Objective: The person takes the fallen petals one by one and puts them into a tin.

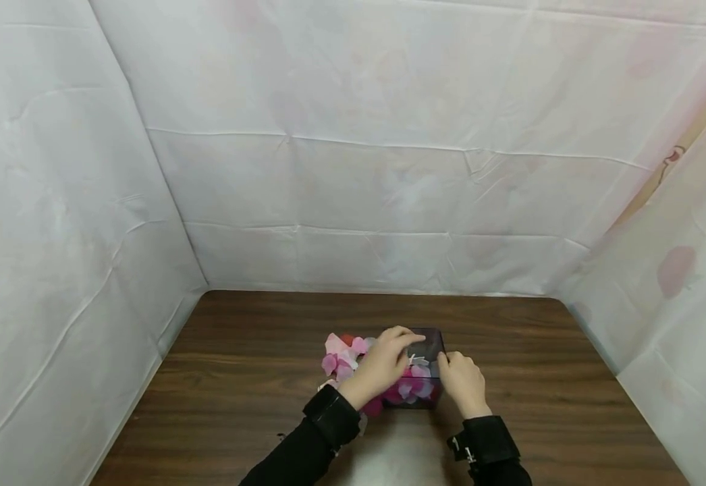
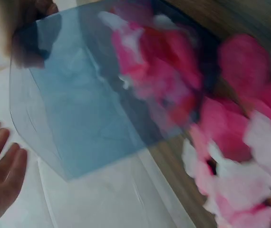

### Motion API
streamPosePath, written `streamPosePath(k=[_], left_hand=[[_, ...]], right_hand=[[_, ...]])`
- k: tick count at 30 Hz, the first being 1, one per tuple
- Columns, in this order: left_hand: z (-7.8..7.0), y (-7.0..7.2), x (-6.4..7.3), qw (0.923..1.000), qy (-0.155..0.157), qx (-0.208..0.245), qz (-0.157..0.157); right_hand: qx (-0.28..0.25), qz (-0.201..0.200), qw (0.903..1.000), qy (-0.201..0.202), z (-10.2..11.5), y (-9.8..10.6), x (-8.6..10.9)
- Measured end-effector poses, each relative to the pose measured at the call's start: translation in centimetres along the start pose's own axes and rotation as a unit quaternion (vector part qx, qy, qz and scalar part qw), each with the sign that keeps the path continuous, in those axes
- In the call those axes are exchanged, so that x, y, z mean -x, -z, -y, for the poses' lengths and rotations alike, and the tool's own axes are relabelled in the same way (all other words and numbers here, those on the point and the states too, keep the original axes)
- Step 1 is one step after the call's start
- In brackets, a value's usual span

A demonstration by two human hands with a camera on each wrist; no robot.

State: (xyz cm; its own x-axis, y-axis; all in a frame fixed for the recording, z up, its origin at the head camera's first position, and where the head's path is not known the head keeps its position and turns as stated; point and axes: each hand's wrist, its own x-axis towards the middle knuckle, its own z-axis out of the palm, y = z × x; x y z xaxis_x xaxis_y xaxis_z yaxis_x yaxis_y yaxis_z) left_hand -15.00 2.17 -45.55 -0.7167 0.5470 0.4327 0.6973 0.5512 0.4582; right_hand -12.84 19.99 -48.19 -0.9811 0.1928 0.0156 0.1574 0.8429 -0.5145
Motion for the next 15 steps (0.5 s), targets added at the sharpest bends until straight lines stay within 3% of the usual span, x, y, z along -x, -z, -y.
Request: streamPosePath(k=[3,6,9,15], left_hand=[[1.0,0.6,1.6,0.9985,-0.004,0.006,-0.054],[2.5,0.8,3.7,0.9976,0.005,-0.004,-0.069],[4.3,0.3,6.4,0.9982,0.015,-0.042,-0.04],[6.9,-1.4,10.9,0.9914,0.011,-0.116,0.059]], right_hand=[[-0.001,-0.004,1.0,0.0,0.0,0.1,0.0],[-0.002,-0.006,1.0,0.001,0.1,0.1,0.0],[0.0,-0.008,1.0,0.003,0.2,0.1,0.0],[-0.002,-0.01,0.9999,0.002,0.1,0.1,-0.1]])
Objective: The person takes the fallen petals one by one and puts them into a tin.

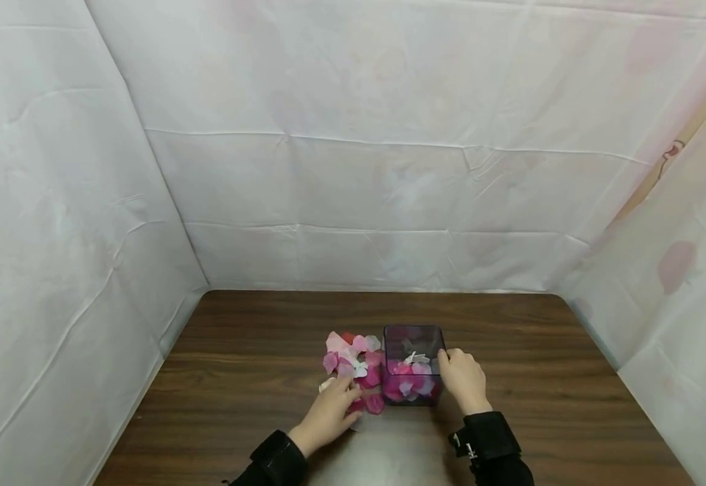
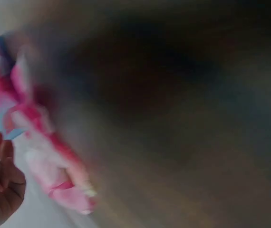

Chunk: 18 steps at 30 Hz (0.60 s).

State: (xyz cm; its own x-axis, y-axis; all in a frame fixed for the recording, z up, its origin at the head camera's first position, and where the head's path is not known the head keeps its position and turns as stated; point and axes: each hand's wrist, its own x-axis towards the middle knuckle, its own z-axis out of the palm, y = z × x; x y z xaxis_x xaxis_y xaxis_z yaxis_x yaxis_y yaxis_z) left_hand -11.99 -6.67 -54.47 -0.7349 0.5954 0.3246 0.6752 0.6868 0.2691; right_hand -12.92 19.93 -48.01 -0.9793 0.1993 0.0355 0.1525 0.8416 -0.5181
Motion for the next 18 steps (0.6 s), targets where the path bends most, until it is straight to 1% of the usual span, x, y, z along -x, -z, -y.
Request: streamPosePath(k=[2,4,7,11,14,16,18], left_hand=[[0.2,-0.7,0.7,0.9997,-0.002,-0.007,0.022],[0.3,-1.2,1.1,0.9994,-0.004,-0.016,0.03],[0.2,-1.8,1.3,0.9995,-0.003,-0.022,0.021],[0.1,-2.0,1.2,0.9994,0.003,-0.033,-0.009],[0.1,-2.0,1.0,0.9989,0.003,-0.04,-0.025],[0.1,-2.0,0.8,0.9989,0.005,-0.036,-0.031],[0.2,-1.9,0.6,0.9992,0.011,-0.02,-0.033]], right_hand=[[0.001,0.002,1.0,-0.001,0.0,0.0,0.0],[0.002,0.003,1.0,-0.003,0.0,0.0,0.0],[0.002,0.005,1.0,-0.002,0.0,-0.1,-0.1],[0.001,0.005,1.0,0.0,0.0,-0.2,-0.1],[0.002,0.003,1.0,-0.005,0.0,-0.1,0.0],[0.003,0.004,0.9999,-0.009,-0.1,-0.1,0.0],[0.003,0.005,0.9999,-0.01,-0.1,0.0,0.1]])
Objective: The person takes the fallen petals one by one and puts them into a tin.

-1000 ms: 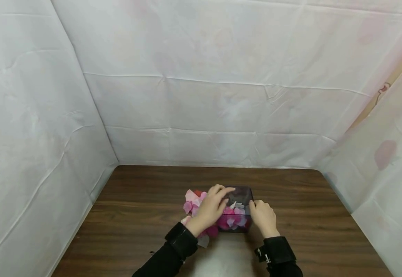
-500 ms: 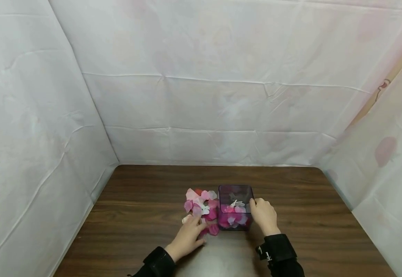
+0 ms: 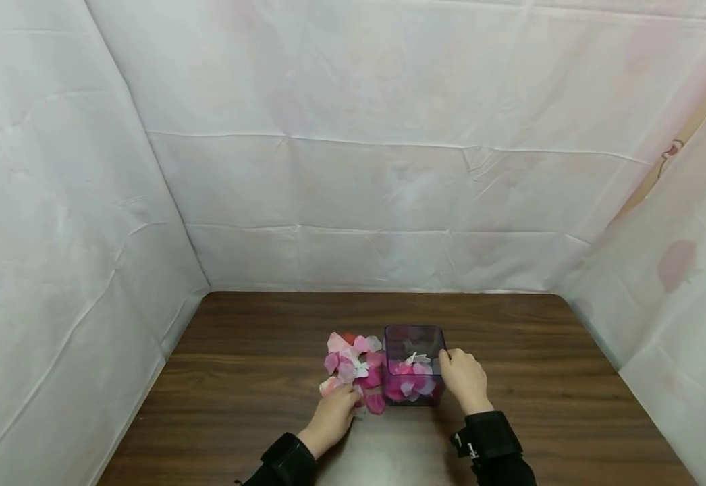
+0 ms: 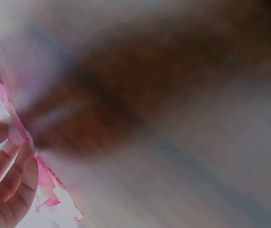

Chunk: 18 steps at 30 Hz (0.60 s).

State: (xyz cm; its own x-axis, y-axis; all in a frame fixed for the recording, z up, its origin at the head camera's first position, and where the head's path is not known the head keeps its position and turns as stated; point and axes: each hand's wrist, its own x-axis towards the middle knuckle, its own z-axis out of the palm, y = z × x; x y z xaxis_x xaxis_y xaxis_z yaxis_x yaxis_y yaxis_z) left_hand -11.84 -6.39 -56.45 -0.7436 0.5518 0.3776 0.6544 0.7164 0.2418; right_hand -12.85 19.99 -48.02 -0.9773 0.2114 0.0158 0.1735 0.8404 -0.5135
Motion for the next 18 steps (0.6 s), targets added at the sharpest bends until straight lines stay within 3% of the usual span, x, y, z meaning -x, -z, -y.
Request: streamPosePath(k=[4,12,18], left_hand=[[0.2,0.4,-0.5,0.9988,0.022,0.044,0.002],[0.5,1.6,-1.8,0.9958,0.064,0.065,-0.008],[0.5,2.5,-2.8,0.9899,0.08,0.109,-0.042]], right_hand=[[-0.003,0.004,1.0,0.003,0.0,0.1,0.0],[-0.001,0.001,1.0,0.007,0.0,0.1,0.0],[-0.003,0.004,1.0,0.005,-0.1,0.0,0.0]])
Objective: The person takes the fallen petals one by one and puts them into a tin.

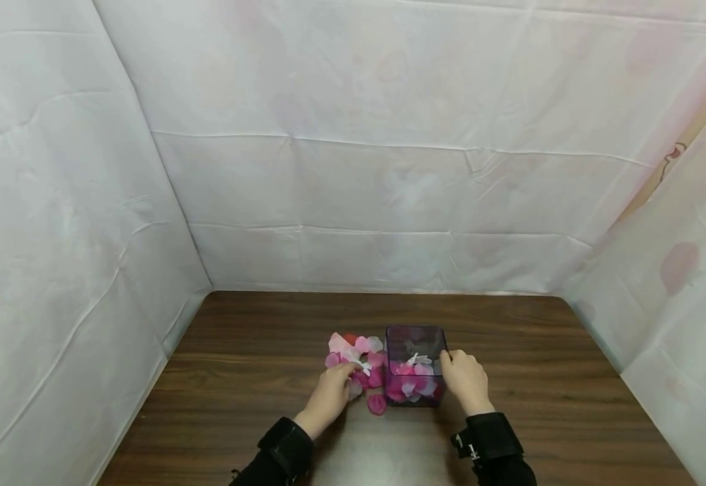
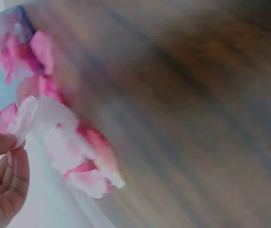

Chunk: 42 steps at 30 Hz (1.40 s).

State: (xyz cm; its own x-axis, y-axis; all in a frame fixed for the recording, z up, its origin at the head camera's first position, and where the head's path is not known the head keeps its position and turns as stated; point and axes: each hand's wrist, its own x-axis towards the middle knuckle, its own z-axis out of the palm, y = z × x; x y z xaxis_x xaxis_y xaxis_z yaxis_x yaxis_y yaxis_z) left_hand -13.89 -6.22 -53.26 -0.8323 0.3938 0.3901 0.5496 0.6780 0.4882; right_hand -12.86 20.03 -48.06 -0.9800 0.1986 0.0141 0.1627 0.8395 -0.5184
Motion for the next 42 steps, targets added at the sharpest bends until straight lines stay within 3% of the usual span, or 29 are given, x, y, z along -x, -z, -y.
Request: streamPosePath(k=[8,17,26,30,37,42], left_hand=[[-0.8,1.3,-1.2,0.9997,0.025,-0.005,-0.004],[-0.8,1.6,-1.8,0.9988,0.04,-0.02,-0.02],[-1.0,2.4,-2.6,0.9984,0.003,-0.041,-0.04],[-1.3,2.8,-3.0,0.9975,0.005,-0.053,-0.047],[-3.4,3.6,-5.2,0.9964,0.036,-0.031,-0.071],[-6.0,3.3,-7.3,0.9966,0.011,-0.046,-0.067]], right_hand=[[-0.004,-0.003,1.0,-0.004,-0.1,-0.1,0.0],[-0.002,0.005,1.0,-0.001,0.1,0.0,0.1],[-0.003,0.005,1.0,-0.001,0.1,0.0,0.1],[-0.005,0.008,1.0,-0.002,0.1,0.1,0.1],[-0.002,0.007,0.9999,-0.008,0.0,0.0,0.0],[-0.002,0.009,0.9999,-0.008,0.1,-0.1,0.0]])
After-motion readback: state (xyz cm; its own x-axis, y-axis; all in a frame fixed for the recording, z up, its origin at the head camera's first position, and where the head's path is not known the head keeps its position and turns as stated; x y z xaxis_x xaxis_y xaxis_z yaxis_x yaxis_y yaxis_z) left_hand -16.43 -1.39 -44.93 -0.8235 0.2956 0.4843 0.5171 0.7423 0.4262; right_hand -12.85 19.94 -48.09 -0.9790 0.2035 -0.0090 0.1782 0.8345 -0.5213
